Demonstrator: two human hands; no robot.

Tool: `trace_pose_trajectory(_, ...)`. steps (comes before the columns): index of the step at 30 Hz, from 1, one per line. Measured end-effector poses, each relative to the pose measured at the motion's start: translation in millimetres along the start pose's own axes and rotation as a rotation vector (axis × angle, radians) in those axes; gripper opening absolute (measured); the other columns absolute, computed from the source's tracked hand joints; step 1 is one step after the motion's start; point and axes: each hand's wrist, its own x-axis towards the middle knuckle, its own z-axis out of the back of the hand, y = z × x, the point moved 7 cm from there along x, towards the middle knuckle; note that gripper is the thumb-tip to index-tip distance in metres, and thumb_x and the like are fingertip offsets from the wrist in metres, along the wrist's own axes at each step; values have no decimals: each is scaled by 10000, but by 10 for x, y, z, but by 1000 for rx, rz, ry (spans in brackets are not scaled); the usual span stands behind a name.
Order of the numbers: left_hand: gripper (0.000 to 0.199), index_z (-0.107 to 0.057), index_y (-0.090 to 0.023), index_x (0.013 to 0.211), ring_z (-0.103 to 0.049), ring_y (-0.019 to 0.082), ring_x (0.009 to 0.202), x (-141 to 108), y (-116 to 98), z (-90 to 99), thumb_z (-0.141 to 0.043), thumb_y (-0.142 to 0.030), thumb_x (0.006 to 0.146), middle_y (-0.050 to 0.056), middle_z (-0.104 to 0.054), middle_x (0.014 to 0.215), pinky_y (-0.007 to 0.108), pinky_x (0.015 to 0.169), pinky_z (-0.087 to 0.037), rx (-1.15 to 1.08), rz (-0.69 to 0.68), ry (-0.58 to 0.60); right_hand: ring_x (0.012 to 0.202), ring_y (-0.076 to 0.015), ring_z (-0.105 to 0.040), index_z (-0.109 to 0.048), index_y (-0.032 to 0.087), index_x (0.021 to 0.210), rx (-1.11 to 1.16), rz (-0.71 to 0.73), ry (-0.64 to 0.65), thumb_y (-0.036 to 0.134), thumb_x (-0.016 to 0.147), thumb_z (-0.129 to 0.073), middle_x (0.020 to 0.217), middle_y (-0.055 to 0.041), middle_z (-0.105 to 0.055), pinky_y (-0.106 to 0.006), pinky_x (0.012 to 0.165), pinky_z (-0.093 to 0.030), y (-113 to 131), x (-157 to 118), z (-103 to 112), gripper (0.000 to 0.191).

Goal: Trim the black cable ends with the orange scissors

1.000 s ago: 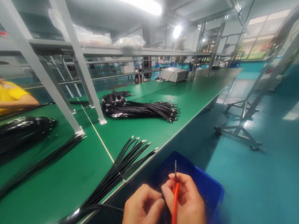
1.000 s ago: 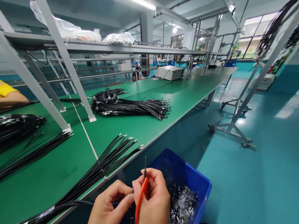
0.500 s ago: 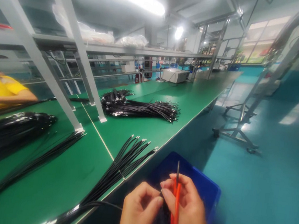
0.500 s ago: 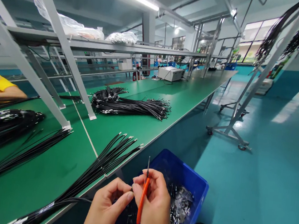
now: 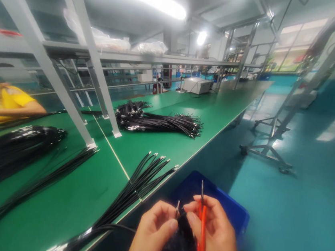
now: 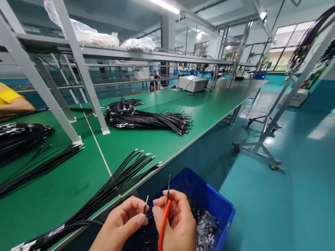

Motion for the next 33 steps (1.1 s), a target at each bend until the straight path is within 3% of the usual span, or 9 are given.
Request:
trace_pose_trajectory(5, 269, -573, -149, 695, -533, 117, 611, 4, 33, 6, -779, -319, 668, -11, -608, 631, 219, 605, -422, -18, 29, 62, 629, -171, -662, -611, 232, 852, -49, -8, 91, 240, 609, -736, 695, 13, -679, -211, 539, -535, -103, 49, -86, 274)
trace_pose_trajectory(12, 267, -571, -145, 683, -509, 106, 568, -7, 57, 33, -782, -307, 661, -13, -594, 607, 211, 564, -411, -6, 48, 50, 527, -153, -655, -629, 253, 813, -357, 294, 103, 256, 759, -613, 623, 24, -685, -192, 481, -522, -40, -6, -104, 57)
trace_pose_trajectory(15, 263, -583, -148, 692, -510, 111, 562, -12, 27, 17, -778, -321, 658, -10, -598, 607, 213, 552, -413, -5, 38, 46, 546, -158, -641, -649, 277, 798, -443, 443, 16, 199, 730, -582, 659, 22, -694, -221, 534, -522, 119, -130, -89, 123)
trace_pose_trajectory(17, 260, -587, -152, 694, -511, 111, 559, -16, -19, 30, -775, -327, 659, -14, -596, 604, 211, 546, -411, -24, 22, 4, 581, -169, -636, -670, 285, 789, -453, 501, 55, 170, 706, -558, 689, 8, -698, -245, 573, -513, 193, -211, -114, 181)
trace_pose_trajectory(19, 250, -585, -157, 696, -507, 106, 543, -26, -69, 46, -767, -326, 669, -21, -586, 586, 208, 540, -404, -51, 18, -39, 545, -165, -605, -675, 275, 796, -416, 376, 188, 184, 697, -571, 648, 8, -672, -244, 527, -482, 152, -216, -136, 170)
trace_pose_trajectory(22, 229, -572, -160, 687, -475, 95, 513, -45, -134, 37, -750, -303, 687, -32, -557, 552, 203, 527, -381, -108, 39, -43, 501, -135, -519, -640, 236, 768, -263, 1, 431, 272, 629, -690, 615, 25, -606, -227, 470, -413, -13, -170, -128, 153)
trace_pose_trajectory(26, 191, -573, -148, 695, -438, 86, 513, -52, -175, 16, -729, -258, 688, -24, -536, 578, 204, 523, -350, -218, 81, 8, 501, -96, -423, -616, 183, 721, -3, -340, 773, 585, 548, -740, 604, 4, -572, -200, 458, -317, -91, -200, -157, 455)
trace_pose_trajectory(30, 156, -586, -136, 708, -426, 81, 494, -50, -165, 13, -708, -233, 698, -12, -542, 593, 208, 511, -332, -273, 124, 62, 469, -68, -419, -640, 148, 806, 109, -607, 878, 580, 551, -767, 585, -7, -582, -169, 418, -242, -217, -247, -162, 517)
trace_pose_trajectory(33, 168, -585, -131, 694, -428, 88, 493, -67, -156, 7, -712, -241, 694, -10, -529, 562, 214, 511, -326, -282, 145, 100, 401, -42, -396, -639, 138, 829, 181, -662, 932, 546, 574, -780, 577, -10, -610, -161, 392, -241, -277, -254, -224, 502)
